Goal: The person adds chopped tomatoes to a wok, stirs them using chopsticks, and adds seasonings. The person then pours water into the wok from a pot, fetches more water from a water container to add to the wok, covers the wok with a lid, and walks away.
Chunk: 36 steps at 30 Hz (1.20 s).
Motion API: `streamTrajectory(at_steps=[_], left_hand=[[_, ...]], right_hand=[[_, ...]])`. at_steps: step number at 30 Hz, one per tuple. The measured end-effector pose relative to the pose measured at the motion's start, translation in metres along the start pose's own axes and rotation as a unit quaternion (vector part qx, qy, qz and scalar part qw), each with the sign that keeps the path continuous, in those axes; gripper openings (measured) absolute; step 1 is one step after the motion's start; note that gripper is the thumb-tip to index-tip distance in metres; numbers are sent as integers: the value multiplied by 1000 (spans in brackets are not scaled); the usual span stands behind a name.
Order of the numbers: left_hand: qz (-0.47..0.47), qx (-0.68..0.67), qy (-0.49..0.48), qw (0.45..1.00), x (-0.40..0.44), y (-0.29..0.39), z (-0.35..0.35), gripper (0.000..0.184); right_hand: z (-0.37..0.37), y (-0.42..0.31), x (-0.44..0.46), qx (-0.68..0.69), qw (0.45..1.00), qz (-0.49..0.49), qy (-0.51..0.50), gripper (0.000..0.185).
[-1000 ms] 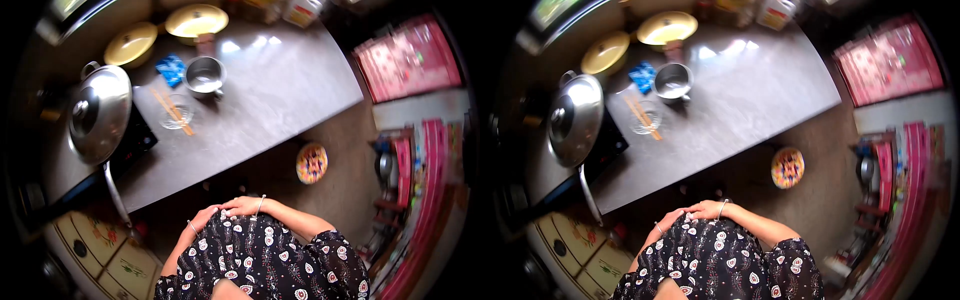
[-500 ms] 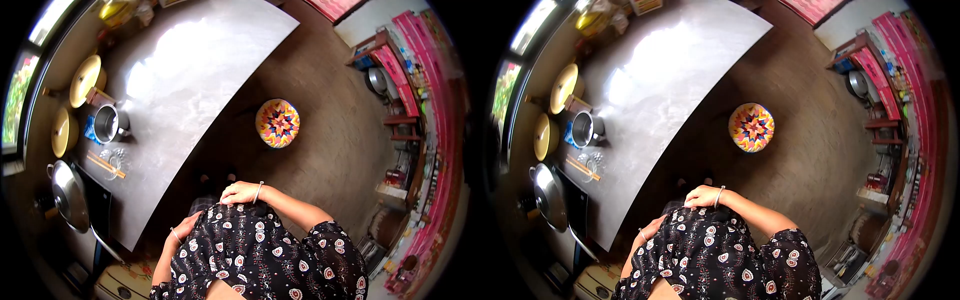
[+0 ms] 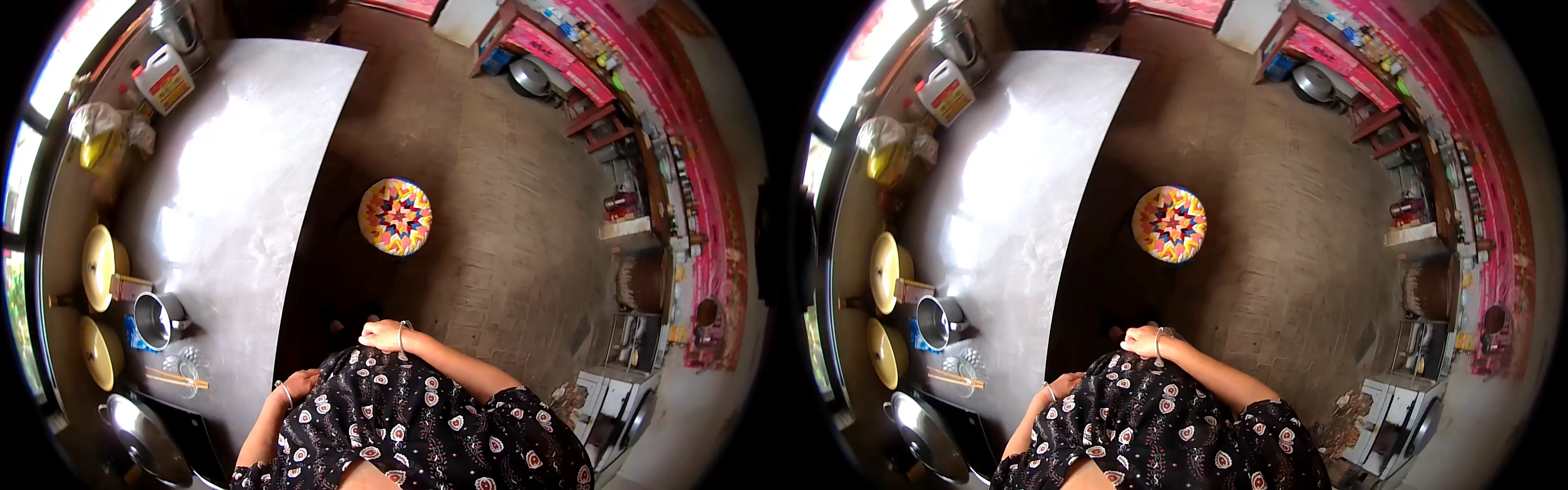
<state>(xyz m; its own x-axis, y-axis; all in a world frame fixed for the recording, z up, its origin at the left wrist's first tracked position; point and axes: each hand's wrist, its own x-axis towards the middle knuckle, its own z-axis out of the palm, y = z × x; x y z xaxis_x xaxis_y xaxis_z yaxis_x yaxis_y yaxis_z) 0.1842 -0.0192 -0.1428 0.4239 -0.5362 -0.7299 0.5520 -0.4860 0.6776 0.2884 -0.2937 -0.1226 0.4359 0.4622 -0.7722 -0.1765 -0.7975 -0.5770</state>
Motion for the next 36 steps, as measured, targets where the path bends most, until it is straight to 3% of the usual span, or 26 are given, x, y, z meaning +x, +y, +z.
streamTrajectory(at_steps=[2, 5, 9, 12, 14, 16, 18, 22, 23, 26, 30, 32, 33, 34, 35, 36], left_hand=[[-72, 261, 28, 962, 18, -2, -7, 40], [-102, 377, 73, 918, 34, 38, -15, 40], [70, 228, 136, 961, 77, 87, -11, 39], [116, 191, 95, 970, 114, 147, 19, 40], [75, 95, -12, 993, 149, 170, 42, 45], [91, 12, -97, 991, 179, 192, 76, 45], [37, 47, -146, 988, 205, 215, 100, 46], [20, 121, -131, 984, 240, 265, 133, 46], [39, 150, -136, 978, 253, 269, 138, 44], [53, 231, -176, 955, 275, 294, 146, 40], [176, 206, -125, 955, 292, 330, 152, 30], [216, 223, -100, 945, 312, 340, 147, 26], [341, 307, -90, 884, 326, 346, 140, 23], [345, 339, -86, 871, 333, 360, 138, 24], [427, 445, -83, 783, 350, 360, 131, 23], [221, 272, -86, 933, 351, 376, 135, 26]], right_hand=[[-10, 15, -7, 25, 999, 27, 14, 38], [4, 90, 10, -16, 995, 52, 83, 44], [4, 158, -9, -1, 985, 170, 21, 52], [28, 248, 13, 23, 1000, -5, -13, 59], [23, 269, 4, 145, 986, -82, 13, 61], [-9, 260, -38, 215, 972, -93, 18, 57], [-11, 296, -37, 283, 940, -179, 63, 54], [-63, 302, -111, 490, 870, -51, -2, 47], [-75, 316, -122, 434, 888, -155, 9, 46], [-110, 312, -168, 498, 853, -148, 57, 47], [-136, 334, -160, 500, 847, -161, 79, 29], [-161, 337, -159, 450, 858, -188, 159, 25], [-177, 340, -159, 420, 867, -179, 199, 22], [-191, 342, -161, 496, 821, -197, 202, 16], [-206, 342, -166, 565, 779, -181, 202, 12], [-222, 346, -169, 567, 782, -153, 206, 12]])
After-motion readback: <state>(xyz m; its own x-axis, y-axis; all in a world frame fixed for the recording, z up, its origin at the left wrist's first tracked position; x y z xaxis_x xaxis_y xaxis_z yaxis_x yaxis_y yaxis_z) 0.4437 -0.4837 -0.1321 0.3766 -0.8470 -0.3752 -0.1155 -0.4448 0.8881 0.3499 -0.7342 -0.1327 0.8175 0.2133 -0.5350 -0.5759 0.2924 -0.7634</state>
